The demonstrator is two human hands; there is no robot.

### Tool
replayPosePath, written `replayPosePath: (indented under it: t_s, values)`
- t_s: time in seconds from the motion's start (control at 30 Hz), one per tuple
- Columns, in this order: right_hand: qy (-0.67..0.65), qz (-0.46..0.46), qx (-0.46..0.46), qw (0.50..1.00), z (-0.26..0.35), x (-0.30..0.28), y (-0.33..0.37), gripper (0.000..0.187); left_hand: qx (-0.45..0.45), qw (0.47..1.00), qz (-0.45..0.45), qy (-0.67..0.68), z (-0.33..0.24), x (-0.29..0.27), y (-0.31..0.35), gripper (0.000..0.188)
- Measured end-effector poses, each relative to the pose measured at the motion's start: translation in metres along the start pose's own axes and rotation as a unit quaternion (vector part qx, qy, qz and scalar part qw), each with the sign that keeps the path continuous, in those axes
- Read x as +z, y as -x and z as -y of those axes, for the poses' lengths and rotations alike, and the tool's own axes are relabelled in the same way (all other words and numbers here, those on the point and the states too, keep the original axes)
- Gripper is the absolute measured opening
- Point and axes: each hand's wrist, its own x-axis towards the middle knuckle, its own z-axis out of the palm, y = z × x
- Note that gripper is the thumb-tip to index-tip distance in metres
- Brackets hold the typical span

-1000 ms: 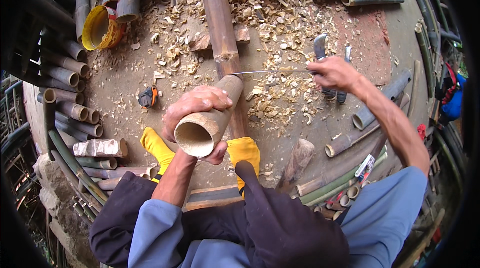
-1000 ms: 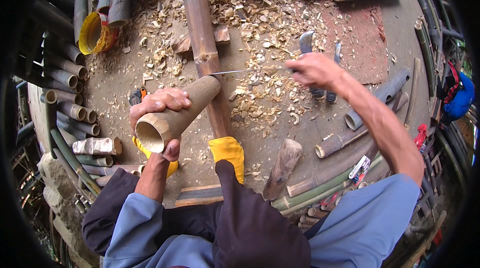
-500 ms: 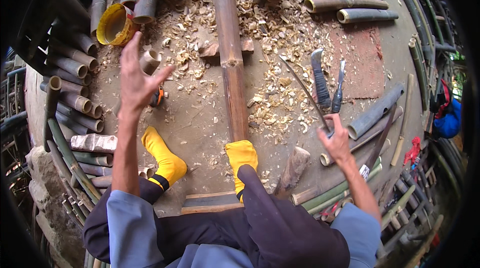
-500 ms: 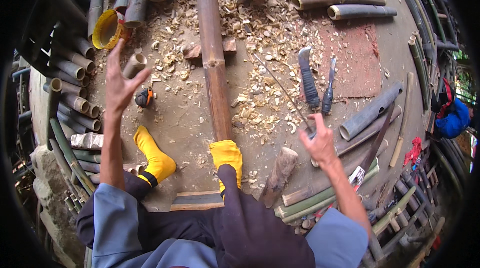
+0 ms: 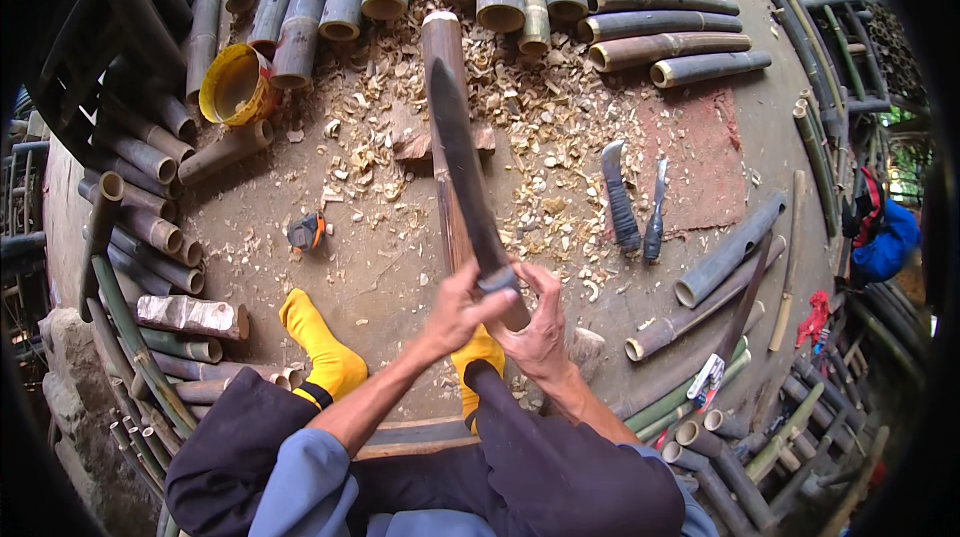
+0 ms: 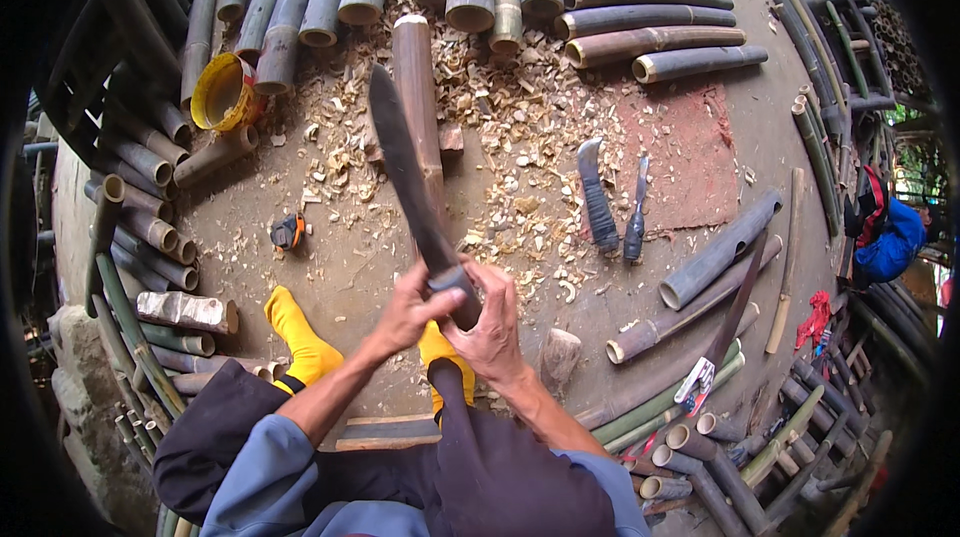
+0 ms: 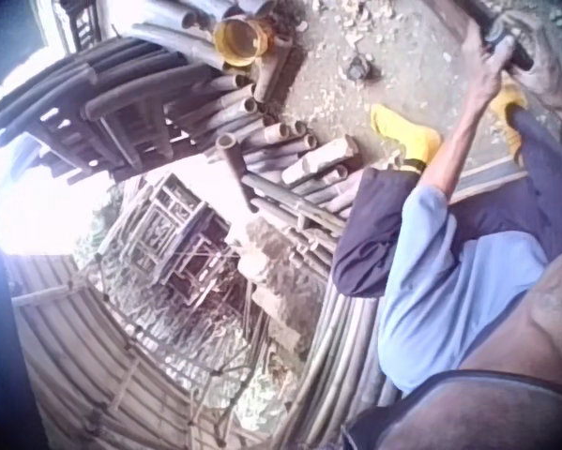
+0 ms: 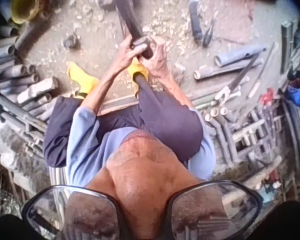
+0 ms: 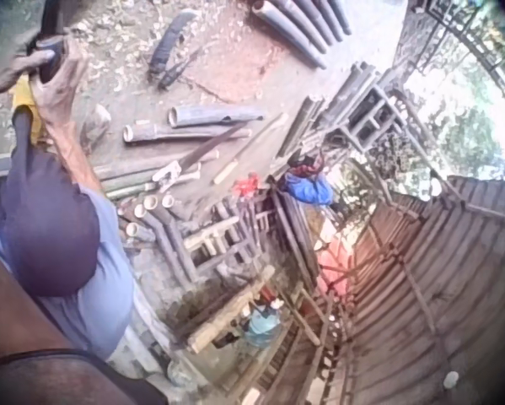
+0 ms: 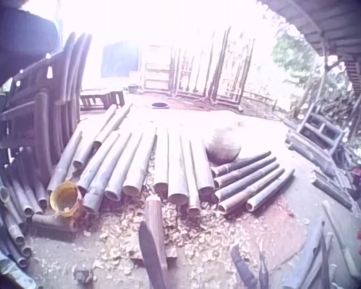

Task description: The person measures a length of bamboo with a tape measure, marks it with a knife, and then uses a large blade and a wooden mallet to split and carve a hole into the side of the bamboo stalk.

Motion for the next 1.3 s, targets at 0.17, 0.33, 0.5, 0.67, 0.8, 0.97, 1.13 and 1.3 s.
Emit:
replayPosePath:
  t_s: [0.17,0.33,0.5,0.67,0.8,0.97,1.13,1.3]
  values:
    - [0.19,-0.004,0.288,0.939,-0.056,-0.059,0.087,0.082,0.064,0.979,-0.185,-0.054,-0.016,-0.095,-0.022,0.036]
    - [0.14,-0.015,0.506,0.851,-0.082,-0.06,0.229,0.104,0.056,0.926,-0.297,-0.224,-0.054,-0.202,-0.018,0.02]
    - [0.084,-0.07,0.621,0.776,-0.112,-0.038,0.286,0.109,-0.002,0.742,-0.377,-0.555,-0.119,-0.289,0.005,0.027]
    - [0.138,-0.076,0.622,0.767,-0.1,-0.054,0.271,0.104,-0.03,0.613,-0.299,-0.731,-0.165,-0.332,0.0,0.032]
    - [0.092,0.003,0.553,0.828,-0.066,-0.081,0.226,0.096,-0.137,0.546,-0.259,-0.784,-0.176,-0.351,-0.018,0.034]
    - [0.109,0.048,0.587,0.801,-0.058,-0.094,0.204,0.087,-0.177,0.497,-0.217,-0.821,-0.175,-0.369,-0.041,0.027]
    - [-0.004,0.093,0.604,0.791,-0.056,-0.112,0.194,0.085,-0.203,0.511,-0.186,-0.815,-0.181,-0.369,-0.035,0.03]
    - [0.127,0.051,0.485,0.864,-0.029,-0.094,0.157,0.089,-0.071,0.718,-0.243,-0.648,-0.189,-0.356,0.015,0.027]
